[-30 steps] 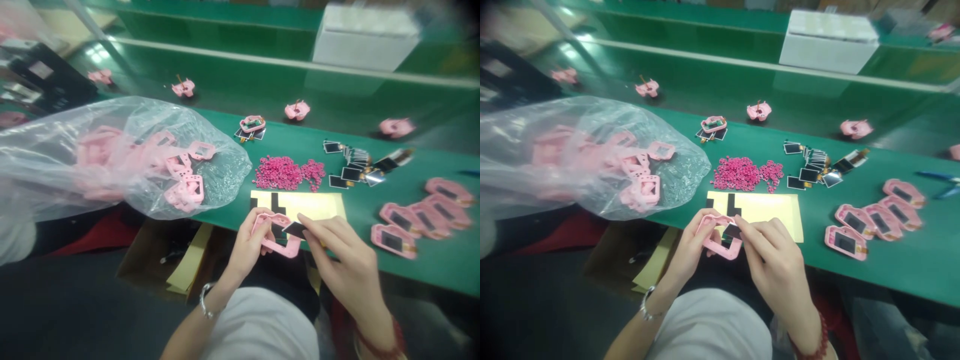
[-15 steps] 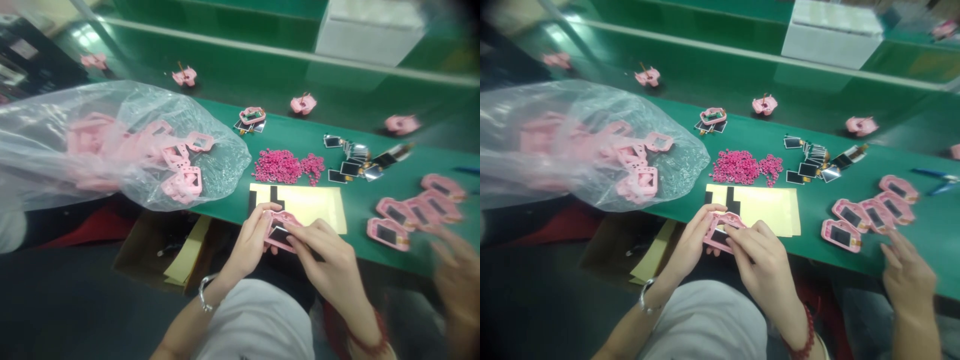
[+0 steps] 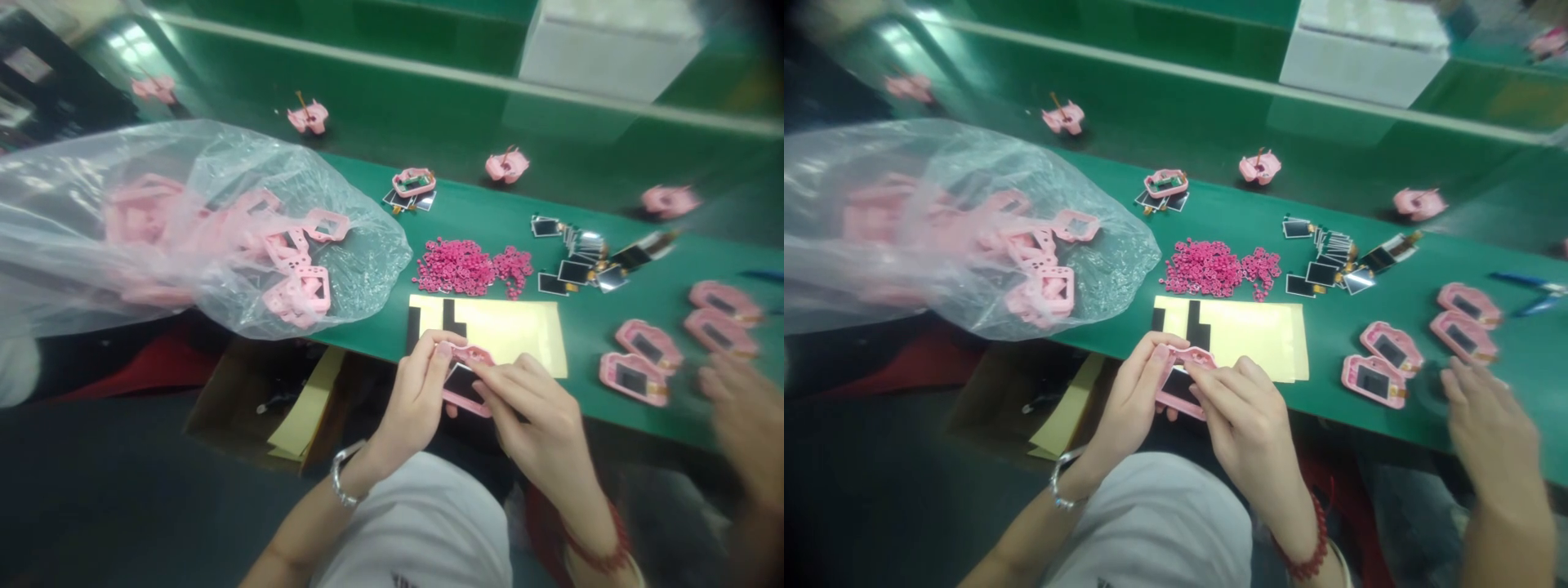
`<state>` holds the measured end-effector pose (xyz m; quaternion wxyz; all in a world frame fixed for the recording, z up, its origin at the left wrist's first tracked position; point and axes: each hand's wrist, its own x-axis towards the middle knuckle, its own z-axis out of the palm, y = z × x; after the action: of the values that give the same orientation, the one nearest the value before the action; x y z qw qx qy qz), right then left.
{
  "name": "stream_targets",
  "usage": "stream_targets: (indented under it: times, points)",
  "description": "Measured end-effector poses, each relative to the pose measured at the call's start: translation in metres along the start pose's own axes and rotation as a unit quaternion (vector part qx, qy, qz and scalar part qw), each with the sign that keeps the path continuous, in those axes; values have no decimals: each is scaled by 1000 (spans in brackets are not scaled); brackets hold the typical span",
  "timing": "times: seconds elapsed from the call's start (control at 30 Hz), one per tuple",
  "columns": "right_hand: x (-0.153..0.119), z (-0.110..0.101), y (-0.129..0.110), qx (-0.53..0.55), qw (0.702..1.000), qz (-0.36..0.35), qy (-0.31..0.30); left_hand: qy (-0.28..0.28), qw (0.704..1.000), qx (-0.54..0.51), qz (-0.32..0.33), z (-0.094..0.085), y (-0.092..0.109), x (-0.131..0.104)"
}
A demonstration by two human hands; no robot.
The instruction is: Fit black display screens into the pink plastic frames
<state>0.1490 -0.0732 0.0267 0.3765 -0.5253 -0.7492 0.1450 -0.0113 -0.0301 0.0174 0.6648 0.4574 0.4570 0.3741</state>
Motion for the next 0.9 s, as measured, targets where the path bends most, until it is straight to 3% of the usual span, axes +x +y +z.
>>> stream_targets:
  times: [0.27, 0.4, 0.67, 0.9]
  points:
    - [0, 4, -6, -100, 995, 18, 5, 42, 999, -6, -6, 6, -2, 1]
    - [-1, 5, -3, -114, 993, 16, -23, 53, 999, 8, -8, 7, -6, 2]
    - [0, 3, 7, -92, 995, -6, -38, 12, 999, 35, -3, 1, 1, 7]
    - [5, 9, 7, -146, 988, 3, 42, 55, 997, 52, 24, 4, 9, 13]
